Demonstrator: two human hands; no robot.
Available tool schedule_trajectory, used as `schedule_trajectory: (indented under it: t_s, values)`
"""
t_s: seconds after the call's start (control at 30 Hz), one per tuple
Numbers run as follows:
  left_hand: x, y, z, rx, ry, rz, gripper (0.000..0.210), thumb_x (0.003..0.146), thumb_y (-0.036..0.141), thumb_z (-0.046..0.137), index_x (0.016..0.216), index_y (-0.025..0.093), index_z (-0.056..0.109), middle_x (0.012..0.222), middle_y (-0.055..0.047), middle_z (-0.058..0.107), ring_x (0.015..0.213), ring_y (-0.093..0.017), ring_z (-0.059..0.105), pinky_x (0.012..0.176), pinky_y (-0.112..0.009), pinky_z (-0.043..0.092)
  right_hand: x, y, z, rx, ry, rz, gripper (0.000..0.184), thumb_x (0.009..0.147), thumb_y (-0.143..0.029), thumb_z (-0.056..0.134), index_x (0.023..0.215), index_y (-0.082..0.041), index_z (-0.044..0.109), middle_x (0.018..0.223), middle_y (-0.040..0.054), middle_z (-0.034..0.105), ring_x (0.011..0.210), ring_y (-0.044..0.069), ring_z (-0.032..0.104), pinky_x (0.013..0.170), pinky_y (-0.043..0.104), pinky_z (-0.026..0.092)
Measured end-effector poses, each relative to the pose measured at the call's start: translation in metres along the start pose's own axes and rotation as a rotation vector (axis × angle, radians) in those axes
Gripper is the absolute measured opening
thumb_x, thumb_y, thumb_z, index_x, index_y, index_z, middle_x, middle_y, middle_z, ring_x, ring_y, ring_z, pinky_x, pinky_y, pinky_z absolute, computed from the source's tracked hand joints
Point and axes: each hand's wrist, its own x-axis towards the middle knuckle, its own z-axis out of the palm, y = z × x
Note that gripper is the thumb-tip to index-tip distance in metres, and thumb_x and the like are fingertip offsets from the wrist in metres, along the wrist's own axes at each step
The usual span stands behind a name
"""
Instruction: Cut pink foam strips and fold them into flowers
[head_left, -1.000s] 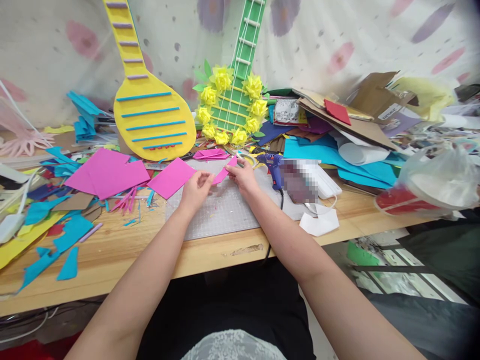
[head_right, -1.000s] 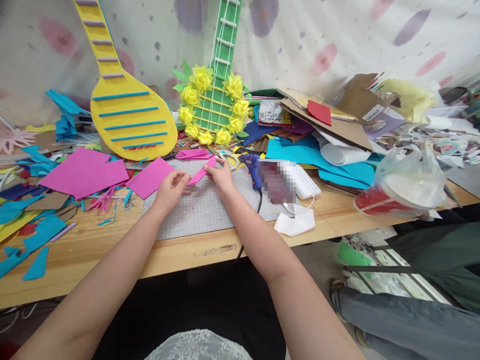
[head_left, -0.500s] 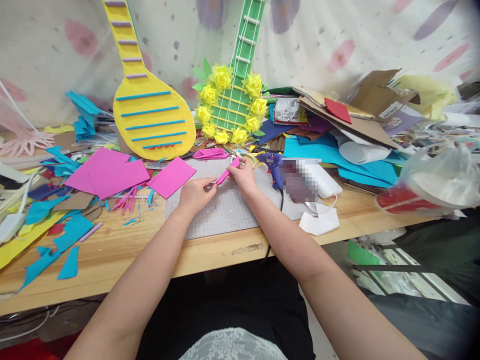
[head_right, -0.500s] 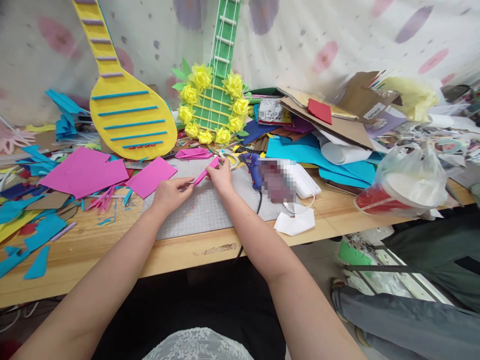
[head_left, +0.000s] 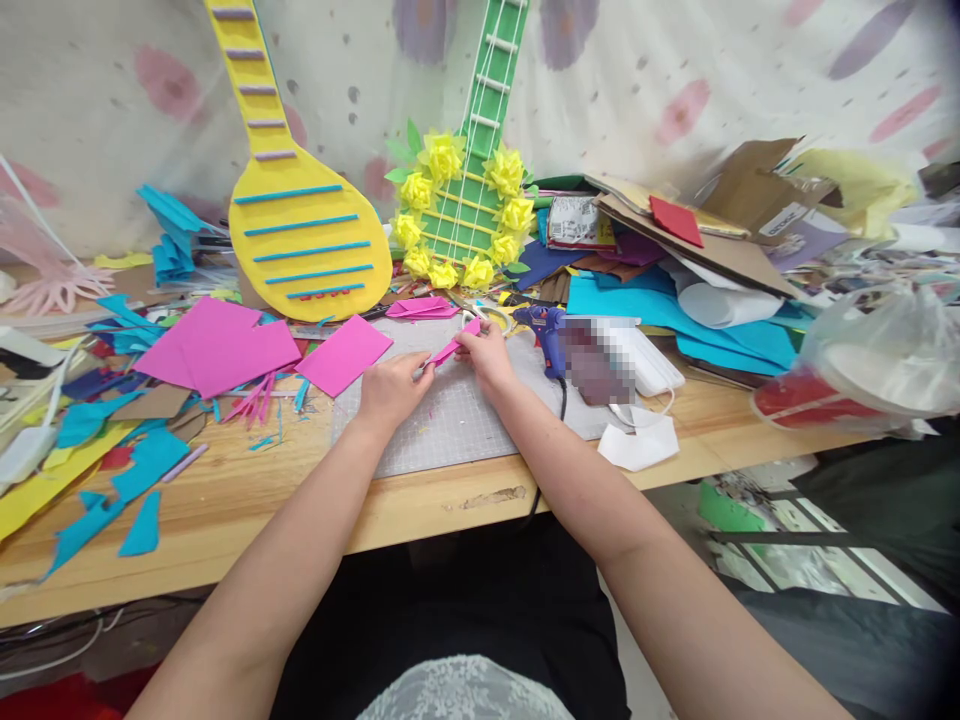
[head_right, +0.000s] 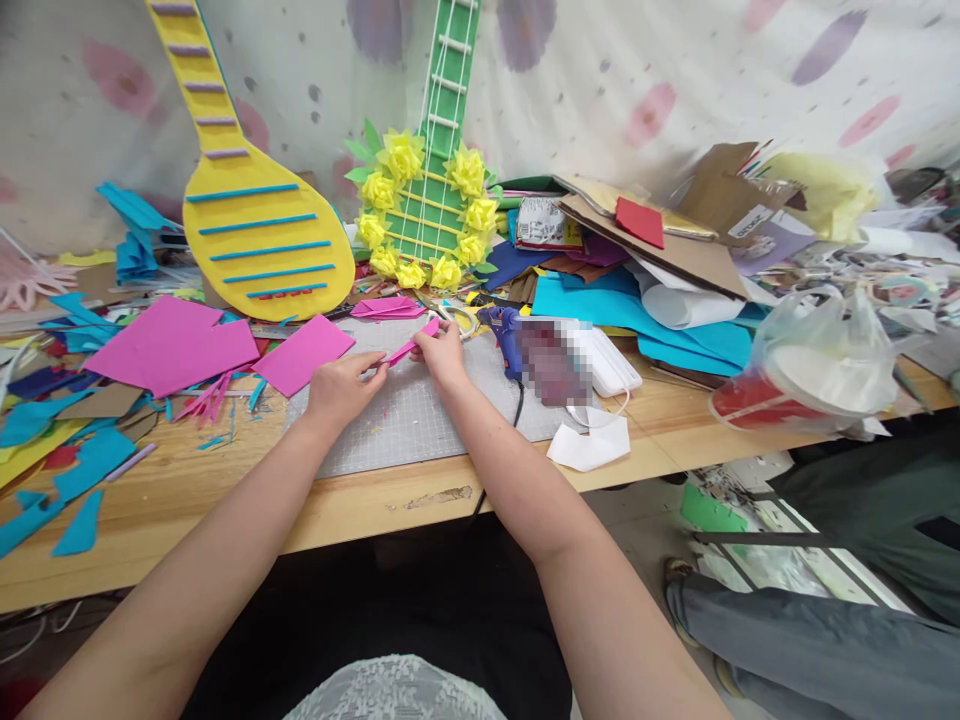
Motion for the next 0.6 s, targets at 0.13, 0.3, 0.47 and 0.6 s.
schedule_trajectory:
  t_s: [0.13,0.3,0.47,0.6]
  values:
    - [-0.0011,-0.0007,0.0008,0.001,0.002,0.014,0.021,0.078,0.030,0.059,0.093,0.027,0.073,0.098,-0.005,0.073,0.091,-0.022,0.067,0.080,-0.029,0.047,-0.0023,-0.0031,0.0004,0.023,0.019,0.027,0.036,0.065,-0.006,0.054,0.092,-0.021,0.037,0.059,-0.0087,0.050,0.050,0.008,0.052,0.047,0.020,0.048]
    - [-0.0014,0.0022,0.0014,0.003,-0.013,0.036,0.021,0.081,0.034,0.057,0.092,0.026,0.073,0.097,-0.007,0.073,0.090,-0.022,0.067,0.078,-0.030,0.045,-0.0046,-0.0045,0.0019,0.043,0.005,0.044,0.034,0.066,-0.005,0.054,0.090,-0.022,0.037,0.057,-0.0102,0.049,0.047,0.006,0.050,0.045,0.019,0.047]
    - [-0.0011,0.0045,0.0007,-0.014,-0.020,0.021,0.019,0.082,0.033,0.056,0.085,0.025,0.073,0.092,-0.008,0.074,0.086,-0.022,0.068,0.074,-0.028,0.045,-0.0045,-0.0023,0.0025,0.031,-0.004,0.040,0.035,0.065,-0.006,0.055,0.091,-0.022,0.037,0.058,-0.0095,0.052,0.048,0.007,0.052,0.046,0.019,0.048]
    - [-0.0004,0.0002,0.0045,0.061,0.059,0.096,0.021,0.084,0.034,0.055,0.087,0.024,0.073,0.094,-0.007,0.074,0.083,-0.020,0.069,0.069,-0.027,0.046,-0.0037,-0.0004,0.0018,0.054,-0.016,0.023,0.036,0.064,-0.006,0.056,0.090,-0.022,0.037,0.058,-0.0100,0.053,0.046,0.006,0.052,0.046,0.018,0.047]
